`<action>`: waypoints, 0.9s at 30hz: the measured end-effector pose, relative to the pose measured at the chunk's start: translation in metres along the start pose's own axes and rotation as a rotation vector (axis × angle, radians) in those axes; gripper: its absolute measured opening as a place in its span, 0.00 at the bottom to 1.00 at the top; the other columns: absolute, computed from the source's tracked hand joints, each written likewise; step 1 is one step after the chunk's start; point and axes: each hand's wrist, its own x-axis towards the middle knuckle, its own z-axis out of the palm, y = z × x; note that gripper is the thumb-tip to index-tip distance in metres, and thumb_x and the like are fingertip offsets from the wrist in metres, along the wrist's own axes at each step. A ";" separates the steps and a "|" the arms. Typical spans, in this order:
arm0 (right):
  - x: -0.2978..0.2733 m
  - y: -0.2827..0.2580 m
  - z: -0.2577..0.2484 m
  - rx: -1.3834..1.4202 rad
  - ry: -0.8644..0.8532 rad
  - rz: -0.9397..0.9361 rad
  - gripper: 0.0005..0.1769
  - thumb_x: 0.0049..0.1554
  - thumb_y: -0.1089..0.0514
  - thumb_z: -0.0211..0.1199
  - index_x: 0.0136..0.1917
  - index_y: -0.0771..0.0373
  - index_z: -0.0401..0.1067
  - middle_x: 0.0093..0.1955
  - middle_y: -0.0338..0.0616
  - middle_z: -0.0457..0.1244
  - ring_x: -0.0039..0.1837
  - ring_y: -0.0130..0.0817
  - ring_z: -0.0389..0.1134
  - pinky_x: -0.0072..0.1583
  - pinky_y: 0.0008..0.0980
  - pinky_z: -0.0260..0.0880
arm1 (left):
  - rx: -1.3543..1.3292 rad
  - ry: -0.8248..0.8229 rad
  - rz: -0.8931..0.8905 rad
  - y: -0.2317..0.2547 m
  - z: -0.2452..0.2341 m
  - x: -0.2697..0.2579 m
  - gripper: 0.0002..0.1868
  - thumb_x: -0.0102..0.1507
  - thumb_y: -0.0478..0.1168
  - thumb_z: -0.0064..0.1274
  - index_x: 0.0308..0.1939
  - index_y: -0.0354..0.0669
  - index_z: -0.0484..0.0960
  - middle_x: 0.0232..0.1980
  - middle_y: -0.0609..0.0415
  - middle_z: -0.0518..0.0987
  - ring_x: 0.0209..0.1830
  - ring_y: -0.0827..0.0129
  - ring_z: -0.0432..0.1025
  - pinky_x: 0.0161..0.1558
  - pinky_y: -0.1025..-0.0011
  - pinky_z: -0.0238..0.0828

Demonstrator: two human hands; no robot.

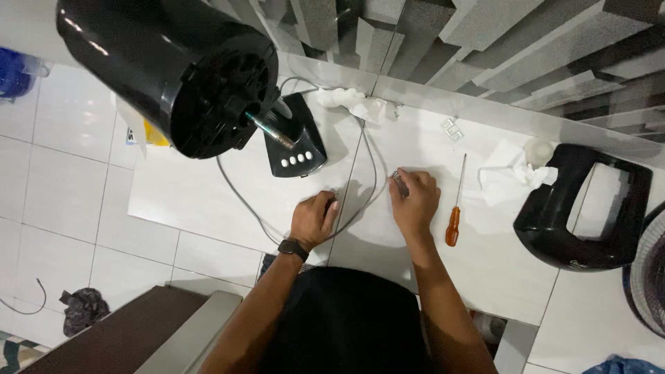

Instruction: The person disassembles a black electric motor unit on a white countertop using a screwdriver. They remove screws, detach the motor housing, and manipulate internal components before reassembling the unit.

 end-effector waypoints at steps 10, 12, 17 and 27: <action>0.005 0.001 -0.005 0.026 -0.044 -0.053 0.14 0.51 0.58 0.77 0.51 0.60 0.79 0.47 0.41 0.67 0.51 0.41 0.67 0.53 0.43 0.64 | -0.120 -0.034 -0.156 0.007 -0.008 -0.004 0.10 0.71 0.41 0.43 0.48 0.37 0.73 0.33 0.40 0.80 0.31 0.45 0.76 0.35 0.54 0.71; 0.006 -0.001 -0.008 0.113 -0.079 -0.009 0.14 0.52 0.60 0.75 0.52 0.60 0.79 0.46 0.39 0.67 0.49 0.38 0.68 0.54 0.40 0.67 | -0.200 0.005 -0.138 0.007 -0.010 -0.006 0.09 0.71 0.39 0.41 0.49 0.36 0.72 0.35 0.40 0.81 0.32 0.45 0.76 0.37 0.55 0.71; 0.008 -0.002 -0.013 0.340 -0.129 0.147 0.14 0.55 0.64 0.70 0.56 0.61 0.77 0.51 0.40 0.67 0.51 0.31 0.69 0.51 0.28 0.73 | -0.294 -0.032 -0.295 0.013 -0.012 -0.009 0.12 0.72 0.41 0.39 0.53 0.36 0.70 0.32 0.40 0.80 0.32 0.53 0.77 0.38 0.60 0.72; 0.009 -0.077 -0.066 0.823 -0.467 0.262 0.16 0.60 0.59 0.65 0.61 0.65 0.76 0.50 0.40 0.70 0.49 0.27 0.69 0.52 0.27 0.72 | -0.623 0.109 -0.265 0.087 -0.053 0.005 0.11 0.70 0.40 0.50 0.49 0.37 0.69 0.45 0.55 0.83 0.40 0.71 0.82 0.41 0.74 0.83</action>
